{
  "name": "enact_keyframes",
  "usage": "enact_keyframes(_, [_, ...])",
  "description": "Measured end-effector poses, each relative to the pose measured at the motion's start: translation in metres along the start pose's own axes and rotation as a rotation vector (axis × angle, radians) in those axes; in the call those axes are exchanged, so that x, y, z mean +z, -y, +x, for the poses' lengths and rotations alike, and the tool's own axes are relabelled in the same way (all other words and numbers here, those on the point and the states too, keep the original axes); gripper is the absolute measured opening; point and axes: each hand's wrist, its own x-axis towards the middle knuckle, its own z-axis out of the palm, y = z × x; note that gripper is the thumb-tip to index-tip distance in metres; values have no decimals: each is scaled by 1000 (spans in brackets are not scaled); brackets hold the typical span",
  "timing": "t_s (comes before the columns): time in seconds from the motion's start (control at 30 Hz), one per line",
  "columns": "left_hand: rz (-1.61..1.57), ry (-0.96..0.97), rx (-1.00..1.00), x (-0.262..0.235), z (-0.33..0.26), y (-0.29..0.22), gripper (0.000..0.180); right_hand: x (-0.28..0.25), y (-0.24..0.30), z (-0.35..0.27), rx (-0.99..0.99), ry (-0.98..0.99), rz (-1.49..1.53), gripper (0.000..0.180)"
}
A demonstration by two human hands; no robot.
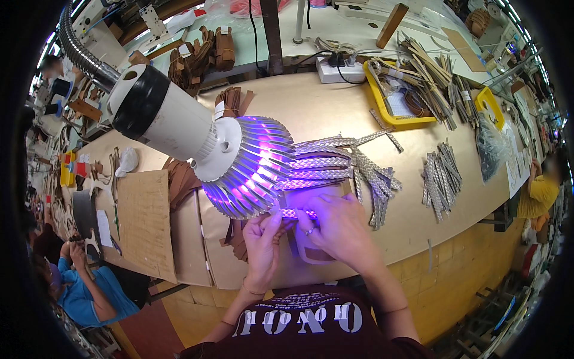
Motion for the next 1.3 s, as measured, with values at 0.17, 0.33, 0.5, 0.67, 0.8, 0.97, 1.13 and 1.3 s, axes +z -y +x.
enact_keyframes(0.17, [38, 3, 19, -9, 4, 11, 23, 4, 3, 2, 4, -39, -33, 28])
enact_keyframes(0.33, [81, -49, 32, -6, 4, 17, 19, 7, 4, 2, -8, -22, -100, 30])
enact_keyframes(0.5, [192, -138, 163, 9, -2, 20, 15, 11, 4, 1, -76, -122, -205, 19])
enact_keyframes(0.67, [796, -60, 557, 17, -16, 18, 21, 11, 3, 1, -71, -79, -209, 21])
enact_keyframes(0.8, [1033, 0, 637, 20, -30, 20, 27, 14, 2, 4, -15, -50, -130, 22])
enact_keyframes(0.97, [1061, 54, 693, 19, -29, 24, 31, 13, 5, 3, 15, -67, -122, 23])
enact_keyframes(1.13, [1115, 116, 777, 17, -25, 22, 31, -10, 8, -5, 105, -75, -350, 29])
enact_keyframes(1.3, [1113, 130, 776, 17, -25, 23, 32, -37, -2, -8, 103, -62, -246, 33])
